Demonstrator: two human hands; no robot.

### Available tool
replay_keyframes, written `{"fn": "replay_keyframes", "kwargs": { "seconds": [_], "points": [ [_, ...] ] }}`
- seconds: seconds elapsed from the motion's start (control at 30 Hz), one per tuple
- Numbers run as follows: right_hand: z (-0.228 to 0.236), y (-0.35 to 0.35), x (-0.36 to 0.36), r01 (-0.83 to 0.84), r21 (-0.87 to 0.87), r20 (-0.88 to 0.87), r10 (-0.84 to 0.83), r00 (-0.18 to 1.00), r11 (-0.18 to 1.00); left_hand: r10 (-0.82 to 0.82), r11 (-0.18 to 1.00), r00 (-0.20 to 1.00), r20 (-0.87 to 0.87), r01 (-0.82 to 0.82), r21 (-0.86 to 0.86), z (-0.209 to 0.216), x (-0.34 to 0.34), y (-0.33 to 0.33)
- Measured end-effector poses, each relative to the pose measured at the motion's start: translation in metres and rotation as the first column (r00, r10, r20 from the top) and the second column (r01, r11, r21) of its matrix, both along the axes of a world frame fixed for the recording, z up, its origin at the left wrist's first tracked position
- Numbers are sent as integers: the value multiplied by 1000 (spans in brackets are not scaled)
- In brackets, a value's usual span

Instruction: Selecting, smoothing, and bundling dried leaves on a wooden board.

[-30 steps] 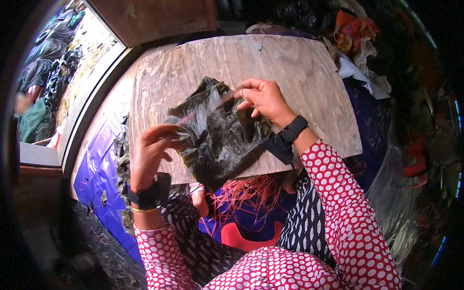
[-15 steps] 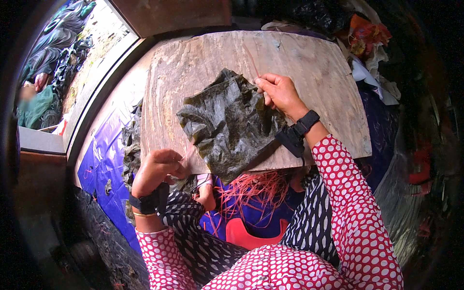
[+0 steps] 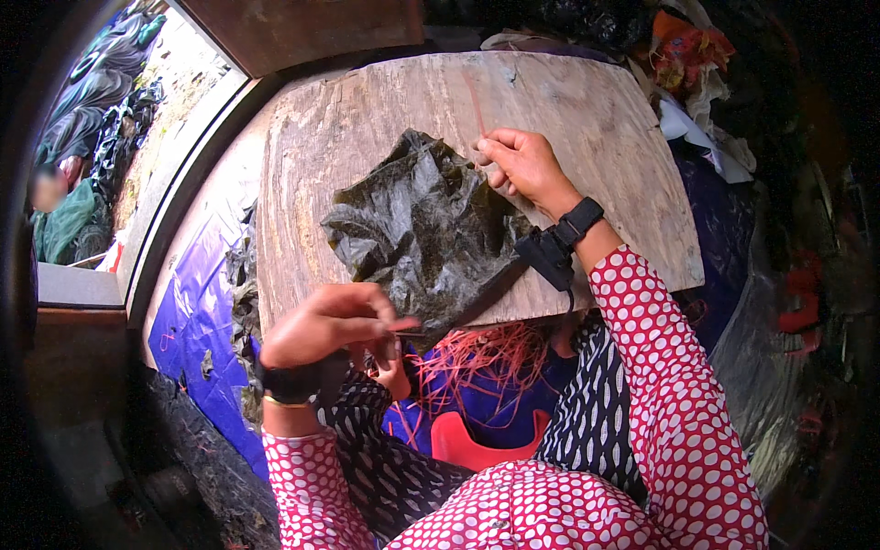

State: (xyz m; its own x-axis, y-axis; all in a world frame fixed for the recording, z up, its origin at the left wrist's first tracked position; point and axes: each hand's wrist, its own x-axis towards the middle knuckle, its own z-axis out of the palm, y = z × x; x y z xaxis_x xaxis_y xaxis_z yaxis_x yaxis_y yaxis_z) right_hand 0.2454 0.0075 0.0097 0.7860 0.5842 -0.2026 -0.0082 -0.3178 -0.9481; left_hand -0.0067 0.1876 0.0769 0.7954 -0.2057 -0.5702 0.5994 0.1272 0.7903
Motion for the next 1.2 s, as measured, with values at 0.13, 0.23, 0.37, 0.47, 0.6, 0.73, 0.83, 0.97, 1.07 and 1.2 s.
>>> {"fn": "replay_keyframes", "kwargs": {
  "seconds": [0.13,0.23,0.37,0.47,0.6,0.73,0.83,0.97,1.07,1.2],
  "points": [
    [2,-5,3,15,-26,14,-14,1000,1000,13,983,987,162,-43,181,-29,15,-10],
    [3,-3,3,24,56,23,-25,999,998,390,914,860,330,-404,-27,-29,30,-3],
    [9,4,-15,-62,49,238,49,970,997,698,707,628,343,-680,-196,-41,58,-4],
    [11,3,-22,-190,42,558,135,819,981,742,665,608,284,-720,-198,-48,83,-14],
    [14,8,-37,-258,-77,653,244,717,963,715,691,642,276,-709,-141,-60,99,-25],
    [9,7,-37,-212,-170,777,264,572,962,646,737,667,372,-671,-77,-61,109,-37],
    [15,7,-40,-131,-408,720,406,562,904,605,758,662,443,-649,-66,-63,108,-42],
    [7,8,-42,-175,-282,757,330,564,943,614,751,640,462,-654,-94,-65,105,-40],
    [5,11,-42,-257,-54,621,234,748,965,636,732,605,479,-669,-128,-66,102,-35],
    [15,16,-42,-277,250,-22,292,956,928,606,732,615,504,-679,-51,-59,96,-31]
  ]
}}
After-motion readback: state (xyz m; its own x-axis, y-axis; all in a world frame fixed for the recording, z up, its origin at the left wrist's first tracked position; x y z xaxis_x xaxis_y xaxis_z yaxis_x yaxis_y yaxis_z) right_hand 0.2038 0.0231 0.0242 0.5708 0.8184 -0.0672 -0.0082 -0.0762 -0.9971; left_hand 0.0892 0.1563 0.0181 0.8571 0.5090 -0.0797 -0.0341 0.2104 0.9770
